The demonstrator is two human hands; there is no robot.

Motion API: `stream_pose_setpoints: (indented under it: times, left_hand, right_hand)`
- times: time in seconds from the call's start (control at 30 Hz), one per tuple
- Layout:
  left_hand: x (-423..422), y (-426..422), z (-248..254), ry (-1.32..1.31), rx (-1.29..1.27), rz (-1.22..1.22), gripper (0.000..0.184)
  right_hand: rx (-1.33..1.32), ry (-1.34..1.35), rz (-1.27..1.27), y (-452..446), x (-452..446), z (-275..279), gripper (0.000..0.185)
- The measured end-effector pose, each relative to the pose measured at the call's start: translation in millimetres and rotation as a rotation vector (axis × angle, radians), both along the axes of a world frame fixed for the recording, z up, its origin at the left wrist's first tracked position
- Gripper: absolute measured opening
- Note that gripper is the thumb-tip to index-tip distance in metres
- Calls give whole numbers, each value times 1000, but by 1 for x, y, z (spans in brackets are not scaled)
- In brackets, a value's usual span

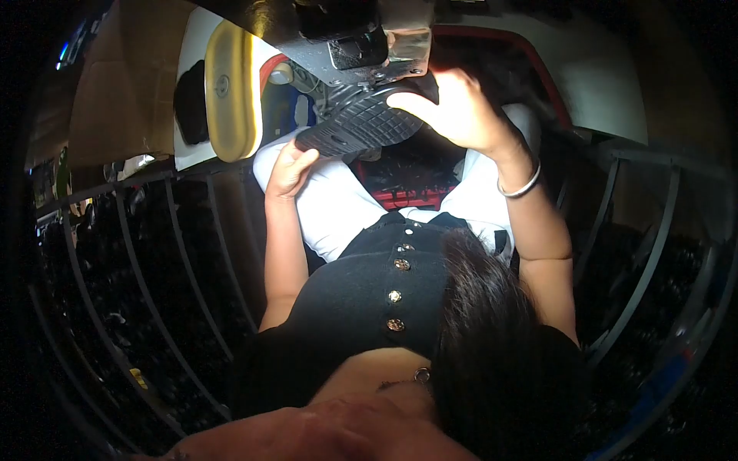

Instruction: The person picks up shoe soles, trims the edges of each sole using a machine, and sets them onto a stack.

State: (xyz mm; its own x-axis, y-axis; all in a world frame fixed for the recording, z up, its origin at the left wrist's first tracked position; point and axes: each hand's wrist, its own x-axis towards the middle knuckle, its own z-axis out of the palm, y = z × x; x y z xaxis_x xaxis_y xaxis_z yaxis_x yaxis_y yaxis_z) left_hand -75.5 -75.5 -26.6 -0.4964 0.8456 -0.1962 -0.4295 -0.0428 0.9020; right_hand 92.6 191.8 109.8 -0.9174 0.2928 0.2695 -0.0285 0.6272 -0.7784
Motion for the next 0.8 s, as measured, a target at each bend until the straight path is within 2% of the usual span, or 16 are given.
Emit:
stream_pose_setpoints:
  times: [0.07,0.13,0.17,0.23,0.27,0.3,0.33,0.37,0.43,0.47,0.5,0.53,0.57,0.63,0.8]
  left_hand:
    - [1,11,-9,32,-125,-119,42]
    - [7,41,16,287,-247,-340,44]
    - [9,56,28,422,-290,-449,46]
    - [26,86,68,803,-330,-377,52]
    - [38,97,76,1019,-281,-188,57]
    - [43,111,79,710,-29,-57,48]
    - [49,113,87,495,26,-50,46]
    - [52,115,94,433,20,-51,43]
    - [61,113,98,320,-12,-15,43]
    - [65,114,98,270,-36,27,45]
    - [68,116,87,275,-12,84,46]
    - [70,117,90,283,-55,95,46]
    - [72,116,96,291,-99,104,45]
    - [76,115,90,276,-96,124,42]
    - [80,112,79,191,-112,125,27]
  right_hand:
    - [78,-12,61,2,-6,2,32]
    - [121,-27,85,5,-10,-1,32]
    - [141,-202,92,8,-11,-1,32]
    - [178,-53,244,18,-15,-18,32]
    - [198,24,320,21,-15,-23,32]
    - [104,-158,196,12,-13,-2,32]
    - [73,-173,128,15,-12,-7,35]
    - [42,-187,61,19,-9,-19,38]
    - [-454,297,179,8,-10,-39,43]
    - [-704,420,101,-11,-2,-57,51]
    - [-824,192,172,-20,16,-76,53]
    - [-709,-411,73,-27,35,-104,51]
    - [-544,-506,112,-44,37,-122,45]
    - [-894,-281,168,-73,47,-193,36]
    - [-939,-416,167,-50,73,-175,32]
